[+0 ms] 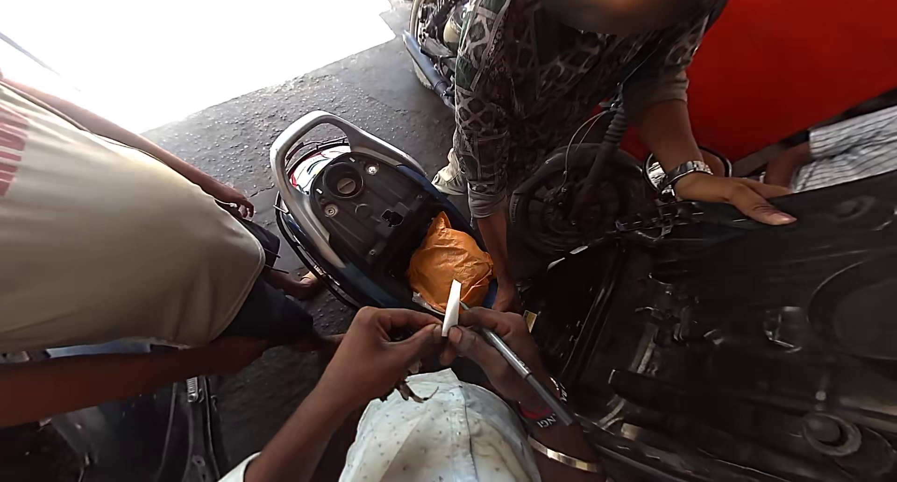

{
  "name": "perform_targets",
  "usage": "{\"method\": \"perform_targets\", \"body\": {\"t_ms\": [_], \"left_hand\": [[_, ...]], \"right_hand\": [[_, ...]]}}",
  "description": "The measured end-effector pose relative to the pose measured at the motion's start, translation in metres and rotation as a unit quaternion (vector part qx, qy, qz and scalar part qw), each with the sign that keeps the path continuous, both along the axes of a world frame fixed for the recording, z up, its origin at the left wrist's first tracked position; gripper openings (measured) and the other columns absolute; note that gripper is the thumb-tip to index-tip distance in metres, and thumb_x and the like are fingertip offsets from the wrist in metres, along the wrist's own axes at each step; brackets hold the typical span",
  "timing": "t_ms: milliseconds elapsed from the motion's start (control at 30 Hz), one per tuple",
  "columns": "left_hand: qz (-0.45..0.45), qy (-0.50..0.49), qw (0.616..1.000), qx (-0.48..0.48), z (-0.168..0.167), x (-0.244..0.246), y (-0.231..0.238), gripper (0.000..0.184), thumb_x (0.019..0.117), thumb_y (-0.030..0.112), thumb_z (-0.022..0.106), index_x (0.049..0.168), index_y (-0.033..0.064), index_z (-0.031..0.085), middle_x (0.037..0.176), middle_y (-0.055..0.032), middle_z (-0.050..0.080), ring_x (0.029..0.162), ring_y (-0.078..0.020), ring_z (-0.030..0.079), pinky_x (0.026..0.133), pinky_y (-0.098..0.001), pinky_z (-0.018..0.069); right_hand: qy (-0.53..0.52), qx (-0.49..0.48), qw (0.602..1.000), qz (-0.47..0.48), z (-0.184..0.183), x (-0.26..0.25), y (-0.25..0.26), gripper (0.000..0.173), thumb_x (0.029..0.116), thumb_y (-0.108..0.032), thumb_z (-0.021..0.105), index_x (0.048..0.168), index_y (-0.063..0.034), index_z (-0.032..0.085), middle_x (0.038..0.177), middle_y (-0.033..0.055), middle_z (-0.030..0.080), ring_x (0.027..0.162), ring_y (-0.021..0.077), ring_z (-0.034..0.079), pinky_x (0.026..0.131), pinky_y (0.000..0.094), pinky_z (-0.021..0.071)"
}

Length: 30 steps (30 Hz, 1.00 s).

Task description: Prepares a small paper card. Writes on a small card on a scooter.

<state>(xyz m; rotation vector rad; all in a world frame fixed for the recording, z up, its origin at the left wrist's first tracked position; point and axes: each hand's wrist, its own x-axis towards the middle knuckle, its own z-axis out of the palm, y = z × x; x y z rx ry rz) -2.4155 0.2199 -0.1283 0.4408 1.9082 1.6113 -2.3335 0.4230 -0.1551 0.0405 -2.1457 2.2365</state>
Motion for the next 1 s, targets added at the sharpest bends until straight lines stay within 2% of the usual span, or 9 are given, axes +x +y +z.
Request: {"method": "perform_targets", "body": {"t_ms": [100, 167, 300, 367, 467, 633, 800, 1000], "left_hand": [[0.004, -0.012, 1.000, 0.026, -0.002, 0.003, -0.002, 0.014, 0.0948, 0.023, 0.074, 0.100, 0.0128, 0.082, 0.075, 0.0004, 0.074, 0.056, -0.0058, 0.062, 0.053, -0.0194, 0.0525], [0.021, 0.015, 0.999, 0.019, -0.003, 0.007, -0.001, 0.013, 0.0948, 0.022, 0.074, 0.100, 0.0127, 0.082, 0.074, 0.0012, 0.074, 0.055, -0.0055, 0.063, 0.051, -0.0196, 0.0537], [0.071, 0.131, 0.984, -0.093, -0.005, 0.019, 0.003, 0.015, 0.0924, 0.034, 0.070, 0.097, 0.0244, 0.081, 0.074, 0.0121, 0.073, 0.057, -0.0006, 0.064, 0.050, -0.0224, 0.0549], [0.086, 0.157, 0.975, -0.135, -0.004, 0.024, 0.004, 0.017, 0.0911, 0.038, 0.068, 0.095, 0.0273, 0.080, 0.073, 0.0150, 0.071, 0.058, 0.0015, 0.063, 0.051, -0.0233, 0.0545], [0.086, 0.175, 0.970, -0.144, -0.008, 0.025, 0.006, 0.018, 0.0915, 0.039, 0.067, 0.095, 0.0275, 0.081, 0.074, 0.0155, 0.072, 0.060, 0.0027, 0.064, 0.052, -0.0224, 0.0551], [0.078, 0.180, 0.976, -0.099, -0.007, 0.025, 0.005, 0.018, 0.0946, 0.034, 0.067, 0.099, 0.0236, 0.081, 0.078, 0.0135, 0.073, 0.060, 0.0022, 0.064, 0.052, -0.0193, 0.0549], [0.088, 0.211, 0.971, -0.076, -0.012, 0.030, 0.007, 0.017, 0.0952, 0.031, 0.067, 0.099, 0.0211, 0.081, 0.082, 0.0125, 0.074, 0.066, 0.0029, 0.066, 0.057, -0.0174, 0.0563], [0.096, 0.256, 0.955, -0.112, -0.019, 0.033, 0.010, 0.018, 0.0942, 0.034, 0.065, 0.096, 0.0236, 0.080, 0.078, 0.0149, 0.070, 0.062, 0.0043, 0.061, 0.053, -0.0190, 0.0525]], "right_hand": [[0.003, -0.005, 1.000, 0.003, 0.002, 0.000, 0.000, 0.020, 0.1018, -0.014, 0.063, 0.101, 0.0032, 0.074, 0.081, 0.0079, 0.077, 0.071, 0.0112, 0.072, 0.069, 0.0264, 0.0615], [0.006, 0.016, 1.000, 0.000, 0.002, 0.000, 0.000, 0.019, 0.1012, -0.013, 0.064, 0.100, 0.0030, 0.074, 0.080, 0.0067, 0.077, 0.069, 0.0098, 0.072, 0.068, 0.0253, 0.0611], [-0.007, 0.071, 0.997, -0.019, 0.004, 0.000, -0.003, 0.018, 0.0999, -0.016, 0.068, 0.099, 0.0003, 0.076, 0.078, 0.0031, 0.077, 0.065, 0.0064, 0.070, 0.062, 0.0220, 0.0596], [-0.010, 0.073, 0.997, -0.022, 0.005, 0.000, -0.003, 0.018, 0.0993, -0.016, 0.069, 0.099, -0.0001, 0.077, 0.077, 0.0026, 0.076, 0.064, 0.0060, 0.070, 0.062, 0.0214, 0.0595], [-0.010, 0.060, 0.998, -0.013, 0.005, 0.000, -0.003, 0.018, 0.0996, -0.015, 0.068, 0.099, 0.0011, 0.076, 0.076, 0.0031, 0.076, 0.064, 0.0064, 0.070, 0.062, 0.0216, 0.0598], [-0.010, 0.029, 1.000, -0.006, 0.006, 0.000, -0.002, 0.017, 0.1000, -0.013, 0.067, 0.099, 0.0023, 0.075, 0.073, 0.0043, 0.074, 0.062, 0.0069, 0.068, 0.060, 0.0216, 0.0586], [-0.020, -0.034, 0.999, -0.010, 0.003, 0.002, -0.002, 0.014, 0.0989, -0.009, 0.067, 0.098, 0.0020, 0.075, 0.068, 0.0057, 0.071, 0.056, 0.0107, 0.068, 0.056, 0.0264, 0.0610], [-0.039, -0.020, 0.999, -0.013, 0.003, 0.003, -0.003, 0.014, 0.0980, -0.010, 0.068, 0.096, 0.0017, 0.075, 0.069, 0.0050, 0.071, 0.049, 0.0060, 0.061, 0.047, 0.0213, 0.0545]]}}
